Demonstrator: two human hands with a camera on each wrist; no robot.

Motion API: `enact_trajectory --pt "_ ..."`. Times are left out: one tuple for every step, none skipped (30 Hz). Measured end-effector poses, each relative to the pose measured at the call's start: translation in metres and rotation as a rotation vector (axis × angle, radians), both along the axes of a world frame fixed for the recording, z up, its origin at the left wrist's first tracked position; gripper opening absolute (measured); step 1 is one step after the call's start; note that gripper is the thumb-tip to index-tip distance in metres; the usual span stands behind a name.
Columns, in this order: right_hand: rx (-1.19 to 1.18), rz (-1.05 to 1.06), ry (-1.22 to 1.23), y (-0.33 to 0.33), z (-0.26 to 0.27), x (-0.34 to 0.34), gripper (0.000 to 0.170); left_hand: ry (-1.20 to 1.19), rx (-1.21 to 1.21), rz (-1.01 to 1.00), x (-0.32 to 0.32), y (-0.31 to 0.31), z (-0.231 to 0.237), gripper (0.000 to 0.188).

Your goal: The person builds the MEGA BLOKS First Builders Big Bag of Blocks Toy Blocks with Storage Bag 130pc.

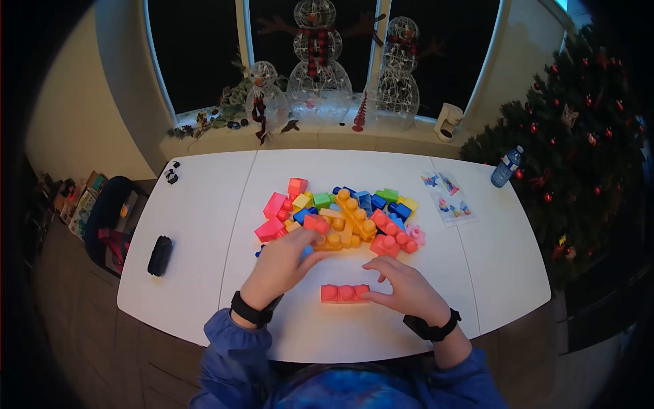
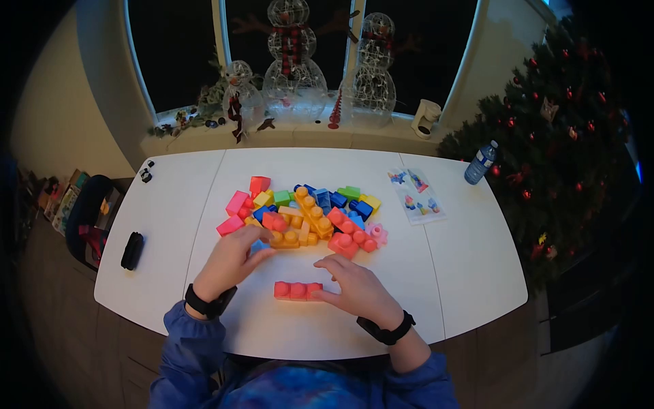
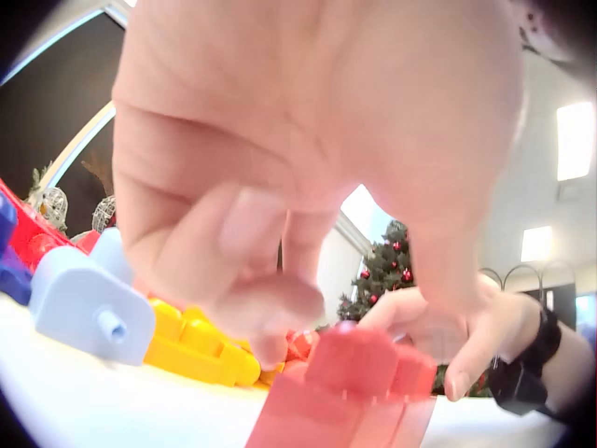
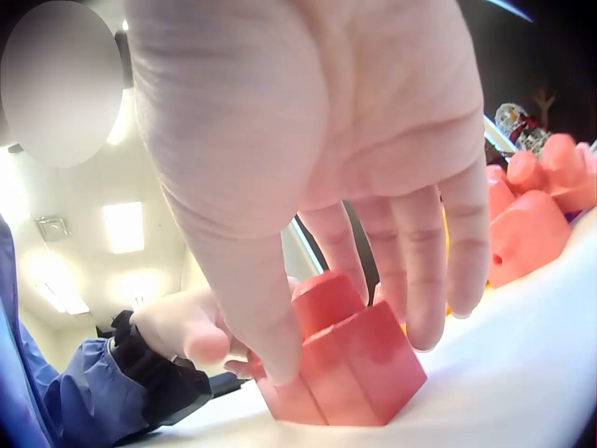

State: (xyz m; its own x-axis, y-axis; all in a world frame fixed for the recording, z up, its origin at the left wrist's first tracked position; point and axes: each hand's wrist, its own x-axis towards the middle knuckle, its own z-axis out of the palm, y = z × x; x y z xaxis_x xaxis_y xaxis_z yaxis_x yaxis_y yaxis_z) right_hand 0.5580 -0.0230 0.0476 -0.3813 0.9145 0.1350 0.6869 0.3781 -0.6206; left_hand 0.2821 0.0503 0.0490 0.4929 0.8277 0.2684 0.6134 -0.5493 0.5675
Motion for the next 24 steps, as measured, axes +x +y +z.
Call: enact_trajectory --pt "-0.005 -0.017 0.022 0.0 0.002 0.001 0.049 0.07 0.105 0.003 0.0 0.016 0.001 0.035" --pt "-0.005 0.001 0.038 -0.001 0.0 0.001 0.048 0.139 0.212 0.007 0.002 0.03 -0.002 0.033" --pt "0.0 0.019 0.054 -0.001 -0.001 0.001 0.047 0.215 0.264 -0.003 0.005 0.045 -0.011 0.032" --pt "0.005 0.039 0.07 0.0 -0.003 0.0 0.046 0.29 0.315 -0.011 0.01 0.062 -0.026 0.031" --pt "0.015 0.048 0.067 0.0 -0.004 0.001 0.045 0.365 0.367 -0.02 0.015 0.07 -0.029 0.03" --pt "0.024 0.056 0.065 0.0 -0.005 0.001 0.044 0.386 0.375 -0.007 0.017 0.073 -0.033 0.03" --pt "0.029 0.063 0.063 -0.001 -0.006 0.002 0.043 0.408 0.381 0.005 0.02 0.074 -0.034 0.03" --pt "0.026 0.06 0.065 -0.001 -0.005 0.003 0.043 0.43 0.386 0.016 0.022 0.074 -0.036 0.03" --pt "0.022 0.058 0.066 -0.001 -0.004 0.004 0.043 0.423 0.362 0.022 0.022 0.076 -0.036 0.031" --pt "0.017 0.057 0.067 -0.001 -0.004 0.004 0.043 0.414 0.337 0.029 0.022 0.078 -0.034 0.032" --pt "0.033 0.045 0.089 -0.002 -0.003 0.005 0.044 0.405 0.312 0.038 0.022 0.079 -0.033 0.033" --pt "0.05 0.033 0.11 -0.002 0.0 0.004 0.045 0.345 0.318 0.023 0.021 0.077 -0.032 0.034" --pt "0.069 0.021 0.132 -0.002 0.002 0.003 0.046 0.287 0.324 0.008 0.02 0.068 -0.019 0.035" --pt "0.096 -0.003 0.162 -0.002 0.005 0.002 0.048 0.228 0.33 -0.006 0.019 0.057 -0.007 0.036" --pt "0.123 -0.026 0.191 -0.001 0.008 -0.001 0.049 0.129 0.327 -0.059 0.019 0.046 0.001 0.037" --pt "0.15 -0.05 0.222 0.0 0.009 -0.004 0.05 0.032 0.323 -0.112 0.021 0.033 0.007 0.037" --pt "0.182 -0.05 0.233 0.002 0.01 -0.006 0.051 -0.066 0.318 -0.165 0.023 0.02 0.01 0.038" --pt "0.212 -0.051 0.244 0.004 0.01 -0.009 0.052 -0.117 0.257 -0.186 0.026 0.008 0.014 0.04" --pt "0.242 -0.053 0.255 0.005 0.011 -0.011 0.053 -0.168 0.193 -0.207 0.029 -0.004 0.016 0.041" --pt "0.244 -0.032 0.245 0.007 0.011 -0.012 0.052 -0.22 0.129 -0.226 0.032 -0.013 0.014 0.043" --pt "0.247 -0.011 0.234 0.009 0.011 -0.014 0.051 -0.244 0.101 -0.244 0.033 -0.017 0.007 0.048" --pt "0.252 0.012 0.224 0.01 0.011 -0.014 0.05 -0.265 0.091 -0.242 0.036 -0.022 0.005 0.05" --pt "0.247 0.015 0.215 0.01 0.011 -0.014 0.048 -0.285 0.082 -0.239 0.038 -0.027 0.004 0.052" --pt "0.242 0.018 0.206 0.009 0.013 -0.014 0.046 -0.305 0.074 -0.236 0.038 -0.031 0.003 0.055"
